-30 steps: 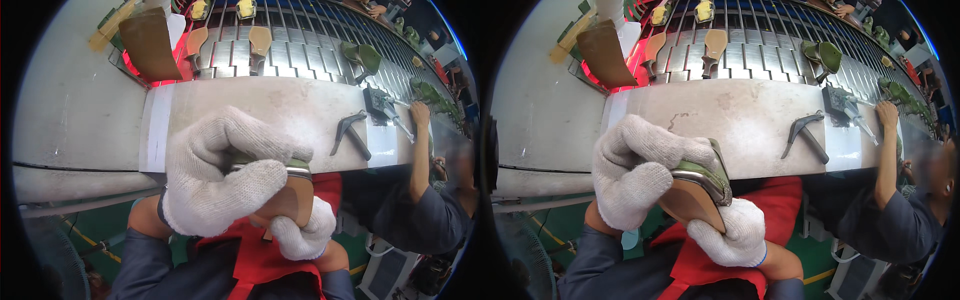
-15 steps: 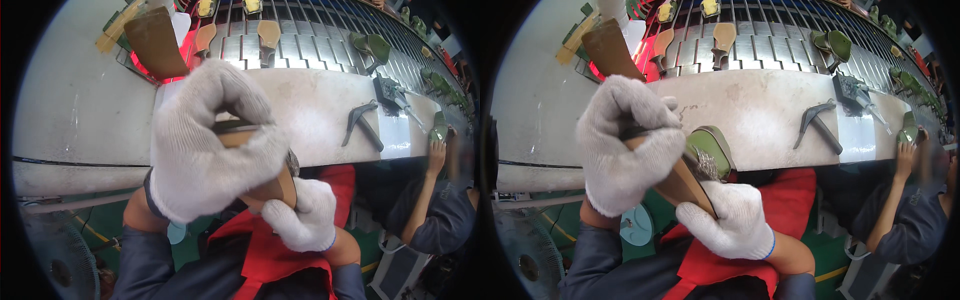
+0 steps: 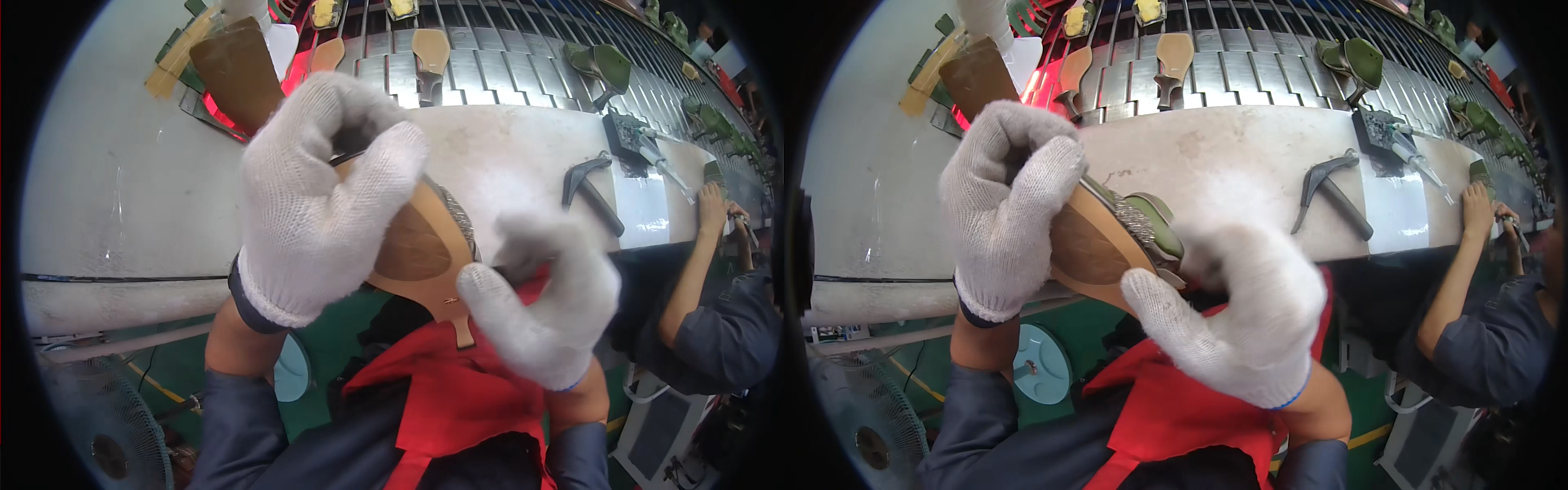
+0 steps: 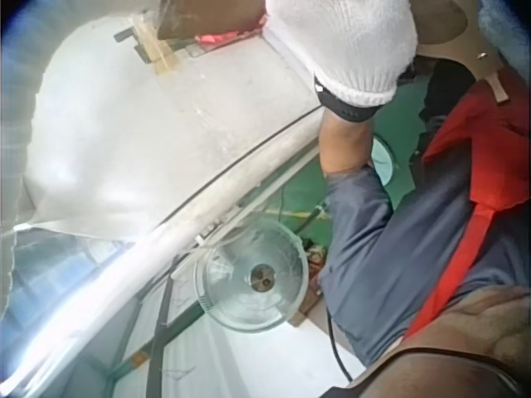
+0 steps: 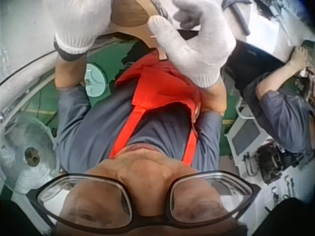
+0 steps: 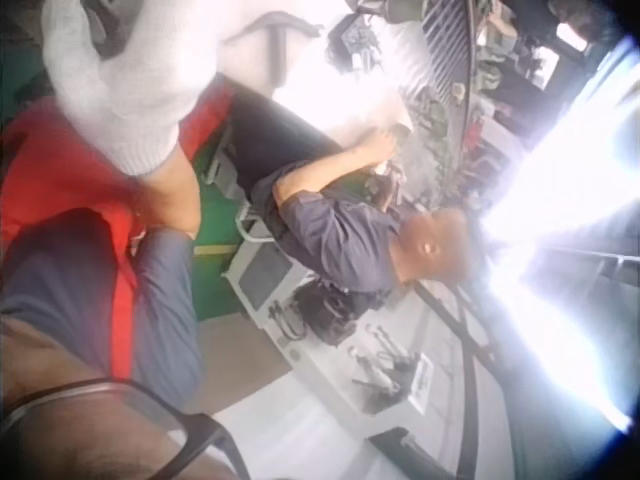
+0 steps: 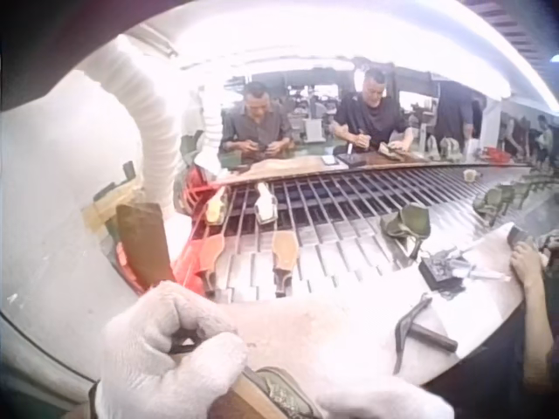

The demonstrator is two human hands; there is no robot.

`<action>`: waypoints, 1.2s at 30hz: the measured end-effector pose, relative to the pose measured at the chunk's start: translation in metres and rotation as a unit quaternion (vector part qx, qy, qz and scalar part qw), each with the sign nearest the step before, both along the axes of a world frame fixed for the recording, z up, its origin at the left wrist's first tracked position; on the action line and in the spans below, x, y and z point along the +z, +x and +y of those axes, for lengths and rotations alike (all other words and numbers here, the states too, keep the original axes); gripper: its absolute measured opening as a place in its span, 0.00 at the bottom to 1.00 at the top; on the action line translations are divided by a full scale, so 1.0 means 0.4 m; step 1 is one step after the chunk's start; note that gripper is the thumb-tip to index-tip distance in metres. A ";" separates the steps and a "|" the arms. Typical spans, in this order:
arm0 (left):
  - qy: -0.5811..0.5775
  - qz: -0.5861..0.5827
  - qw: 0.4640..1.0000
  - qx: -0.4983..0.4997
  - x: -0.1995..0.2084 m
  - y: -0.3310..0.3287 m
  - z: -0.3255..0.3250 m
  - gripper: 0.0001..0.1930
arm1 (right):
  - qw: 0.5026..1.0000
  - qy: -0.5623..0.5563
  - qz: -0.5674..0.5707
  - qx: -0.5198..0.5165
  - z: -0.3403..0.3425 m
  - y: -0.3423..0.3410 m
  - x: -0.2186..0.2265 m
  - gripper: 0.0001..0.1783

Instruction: The person aligns and presses outsoles onto high-heeled shoe lasts by hand, hammers along the edges and heels with a hammer, and places the assembled shoes onto a conveyor.

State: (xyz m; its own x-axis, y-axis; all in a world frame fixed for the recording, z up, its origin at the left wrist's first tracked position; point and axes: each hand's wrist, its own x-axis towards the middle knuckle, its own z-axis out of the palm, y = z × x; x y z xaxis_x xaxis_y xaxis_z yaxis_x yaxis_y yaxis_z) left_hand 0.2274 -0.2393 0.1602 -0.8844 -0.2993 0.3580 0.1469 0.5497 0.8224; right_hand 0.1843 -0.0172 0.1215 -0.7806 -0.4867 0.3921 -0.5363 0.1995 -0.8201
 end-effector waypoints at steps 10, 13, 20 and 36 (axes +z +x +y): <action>0.669 -0.066 0.719 -0.176 -0.351 -0.081 -0.083 0.37 | 0.965 -0.126 -0.225 -0.052 0.070 -0.146 0.052 0.26; 0.519 0.008 0.854 -0.033 -0.417 -0.051 0.003 0.34 | 0.883 -0.307 -0.351 -0.051 0.089 -0.097 -0.127 0.25; 0.128 0.128 0.982 -0.049 -0.354 -0.193 -0.102 0.40 | 0.951 0.127 -0.279 0.021 0.076 0.039 -0.231 0.25; 0.282 0.007 0.944 -0.173 -0.358 -0.132 -0.047 0.61 | 0.949 0.133 0.265 0.107 -0.091 -0.082 -0.038 0.24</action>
